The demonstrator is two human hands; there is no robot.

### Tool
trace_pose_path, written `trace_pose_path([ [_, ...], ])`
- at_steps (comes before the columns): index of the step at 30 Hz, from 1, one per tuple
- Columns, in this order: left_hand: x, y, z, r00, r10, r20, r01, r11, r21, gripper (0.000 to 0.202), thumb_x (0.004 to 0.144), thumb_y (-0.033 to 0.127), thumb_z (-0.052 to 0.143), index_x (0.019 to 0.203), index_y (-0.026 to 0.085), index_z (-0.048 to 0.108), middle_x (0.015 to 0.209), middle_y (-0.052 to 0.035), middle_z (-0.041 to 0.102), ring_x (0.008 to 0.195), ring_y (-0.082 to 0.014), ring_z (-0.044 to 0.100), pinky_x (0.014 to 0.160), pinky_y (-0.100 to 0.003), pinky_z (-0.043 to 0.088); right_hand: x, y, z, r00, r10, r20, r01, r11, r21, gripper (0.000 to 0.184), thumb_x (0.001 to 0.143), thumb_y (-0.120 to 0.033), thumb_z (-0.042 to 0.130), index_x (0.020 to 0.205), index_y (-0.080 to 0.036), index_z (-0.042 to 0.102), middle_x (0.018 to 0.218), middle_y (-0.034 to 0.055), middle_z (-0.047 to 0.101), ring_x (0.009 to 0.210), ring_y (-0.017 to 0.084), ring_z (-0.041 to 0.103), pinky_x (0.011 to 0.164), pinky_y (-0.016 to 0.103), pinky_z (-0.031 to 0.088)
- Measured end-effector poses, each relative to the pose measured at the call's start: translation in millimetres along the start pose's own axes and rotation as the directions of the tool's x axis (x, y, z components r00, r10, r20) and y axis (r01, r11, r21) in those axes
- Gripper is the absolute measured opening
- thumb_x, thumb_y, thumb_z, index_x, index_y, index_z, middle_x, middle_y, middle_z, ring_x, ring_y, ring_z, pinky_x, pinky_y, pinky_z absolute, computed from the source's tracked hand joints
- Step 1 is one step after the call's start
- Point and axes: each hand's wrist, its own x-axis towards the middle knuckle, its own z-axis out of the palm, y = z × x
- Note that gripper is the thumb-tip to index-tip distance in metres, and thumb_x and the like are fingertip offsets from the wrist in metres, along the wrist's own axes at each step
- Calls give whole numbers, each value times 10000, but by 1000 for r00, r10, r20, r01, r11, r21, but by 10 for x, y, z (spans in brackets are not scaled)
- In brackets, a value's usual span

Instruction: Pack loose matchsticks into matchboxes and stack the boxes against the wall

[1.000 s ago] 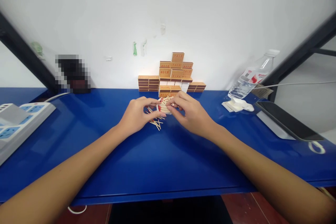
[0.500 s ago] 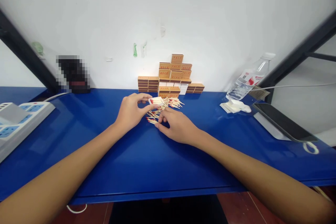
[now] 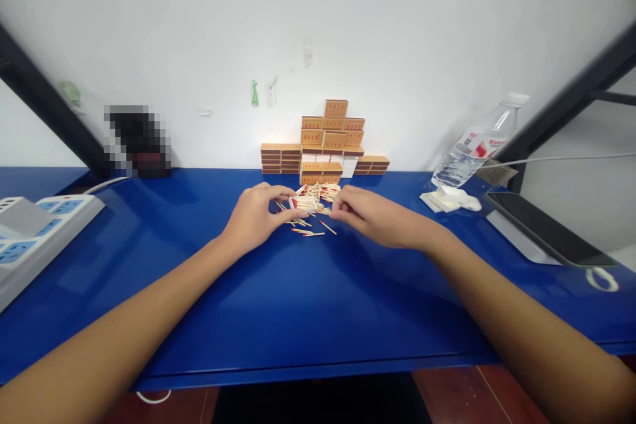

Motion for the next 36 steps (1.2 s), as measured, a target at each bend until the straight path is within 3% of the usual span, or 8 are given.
trace_pose_path([
  [5, -27, 97, 18, 999, 33, 34, -32, 999, -24, 389, 795, 475, 872, 1088, 229, 798, 980, -62, 785, 850, -217, 715, 795, -350, 552, 58, -81, 97, 985, -44, -165, 46, 999, 10, 112, 1034, -267, 536, 941, -205, 545, 963, 55, 589, 818, 185, 543, 730, 311, 425],
  [14, -50, 177, 21, 996, 82, 26, -80, 994, -79, 416, 765, 467, 894, 1088, 224, 795, 956, -53, 772, 846, -202, 703, 782, -333, 542, 46, -140, 121, 989, -101, -109, 97, 994, -47, 100, 1028, -229, 561, 931, -205, 574, 952, 47, 579, 842, 186, 554, 741, 301, 425],
  [28, -48, 195, 12, 998, 68, 11, -67, 990, -124, 380, 770, 458, 894, 1062, 234, 800, 967, -42, 788, 841, -198, 718, 787, -334, 561, 65, -175, 103, 942, -144, -302, 140, 990, -36, 70, 1004, -264, 606, 964, -210, 622, 932, 32, 621, 772, 158, 541, 703, 301, 407],
  [31, -24, 149, -8, 1000, 2, -25, -5, 991, -131, 380, 775, 448, 893, 1074, 234, 797, 998, -44, 798, 856, -203, 735, 802, -346, 582, 62, -168, 77, 927, -90, -364, 74, 996, -57, 116, 1000, -283, 600, 918, -203, 616, 881, 30, 631, 735, 156, 538, 674, 304, 386],
  [33, -1, 102, -26, 995, -58, -79, 47, 990, -134, 383, 779, 441, 890, 1078, 223, 790, 1005, -50, 804, 873, -208, 749, 834, -357, 600, 52, -147, 85, 951, -7, -309, -20, 996, -86, 177, 973, -340, 645, 862, -204, 619, 852, 31, 644, 720, 162, 545, 655, 307, 372],
  [36, 26, 40, -47, 985, -105, -136, 90, 989, -115, 355, 786, 425, 886, 1052, 213, 787, 998, -54, 809, 876, -209, 757, 855, -361, 611, 29, -74, 131, 993, 99, -68, -107, 985, -136, 202, 919, -375, 717, 834, -206, 644, 832, 38, 675, 729, 183, 579, 644, 312, 377],
])
